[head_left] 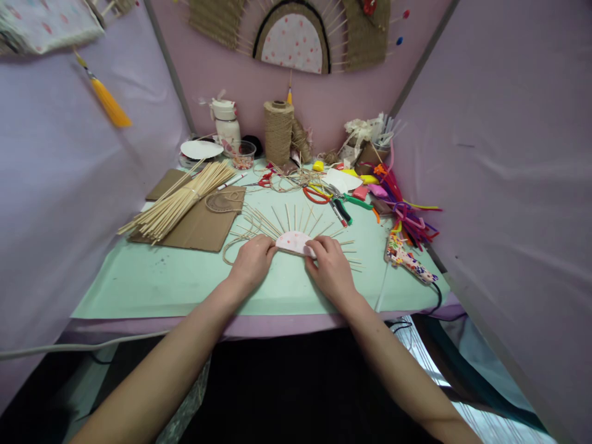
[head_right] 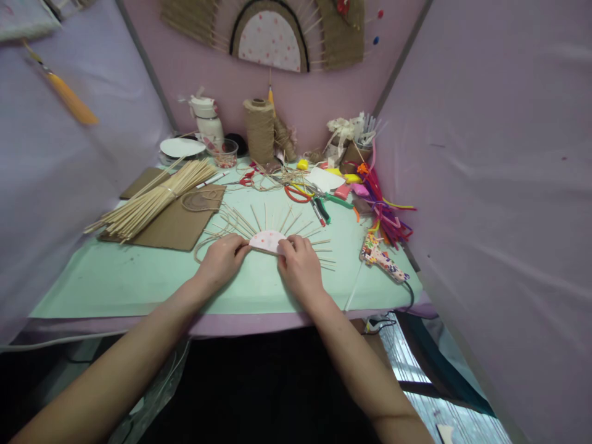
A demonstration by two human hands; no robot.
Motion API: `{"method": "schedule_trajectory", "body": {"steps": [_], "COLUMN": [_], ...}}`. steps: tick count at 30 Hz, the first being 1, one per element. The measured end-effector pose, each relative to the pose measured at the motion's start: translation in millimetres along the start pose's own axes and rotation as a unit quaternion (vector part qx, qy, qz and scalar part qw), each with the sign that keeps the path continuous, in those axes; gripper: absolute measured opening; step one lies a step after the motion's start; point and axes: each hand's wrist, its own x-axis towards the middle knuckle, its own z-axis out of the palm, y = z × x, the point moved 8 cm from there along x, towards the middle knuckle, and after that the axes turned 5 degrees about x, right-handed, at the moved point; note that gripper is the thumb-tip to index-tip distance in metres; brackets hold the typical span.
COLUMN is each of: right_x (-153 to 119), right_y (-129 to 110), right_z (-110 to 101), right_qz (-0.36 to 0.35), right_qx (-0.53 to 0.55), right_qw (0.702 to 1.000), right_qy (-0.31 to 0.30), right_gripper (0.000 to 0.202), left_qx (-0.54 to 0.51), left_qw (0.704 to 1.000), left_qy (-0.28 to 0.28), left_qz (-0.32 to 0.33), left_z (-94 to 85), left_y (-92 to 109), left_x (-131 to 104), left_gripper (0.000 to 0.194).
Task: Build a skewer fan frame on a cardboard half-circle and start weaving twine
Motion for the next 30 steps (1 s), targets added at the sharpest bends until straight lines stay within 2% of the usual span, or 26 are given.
{"method": "schedule_trajectory", "body": {"steps": [4, 7, 10, 13, 19, 23, 26, 30], "right_x": [13.4, 25.2, 31.8, 33.0, 31.7, 31.5, 30.6, 29.4], "right_y": [-8.5, -16.5, -19.4, -17.1, -14.9, -14.5, -13.3, -12.4], "right_z": [2.4, 13.9, 26.6, 31.3, 29.4, 29.5, 29.5, 29.3], "right_qz": [-0.020, -0.049, -0.065, -0.065, -0.068, -0.072, -0.077, -0.080], "right_qx": [-0.006, 0.016, 0.039, 0.051, 0.061, 0.074, 0.086, 0.102], "right_qw": [0.999, 0.996, 0.992, 0.991, 0.991, 0.990, 0.989, 0.986], "right_qy": [-0.037, -0.075, -0.102, -0.101, -0.098, -0.099, -0.097, -0.101], "right_gripper": [0.042, 0.053, 0.041, 0.030, 0.032, 0.033, 0.034, 0.033], "left_qx": [0.004, 0.008, 0.014, 0.008, 0.029, 0.081, 0.125, 0.142], "left_qw": [1.000, 1.000, 1.000, 1.000, 0.999, 0.995, 0.989, 0.984], "left_qy": [0.003, 0.006, 0.000, -0.008, -0.012, -0.050, -0.079, -0.091], "left_qz": [0.003, 0.002, 0.000, 0.011, -0.025, -0.028, -0.009, 0.058], "left_z": [0.8, 0.6, 1.3, 1.1, -10.3, -17.5, -18.4, -14.5], "left_y": [-0.3, 0.3, 0.0, -0.9, -12.6, -11.5, -8.5, -0.3], "left_x": [0.3, 0.5, 0.9, 1.1, 2.4, 9.9, 18.9, 31.9], "left_gripper": [0.019, 0.019, 0.020, 0.020, 0.019, 0.022, 0.027, 0.025]}}
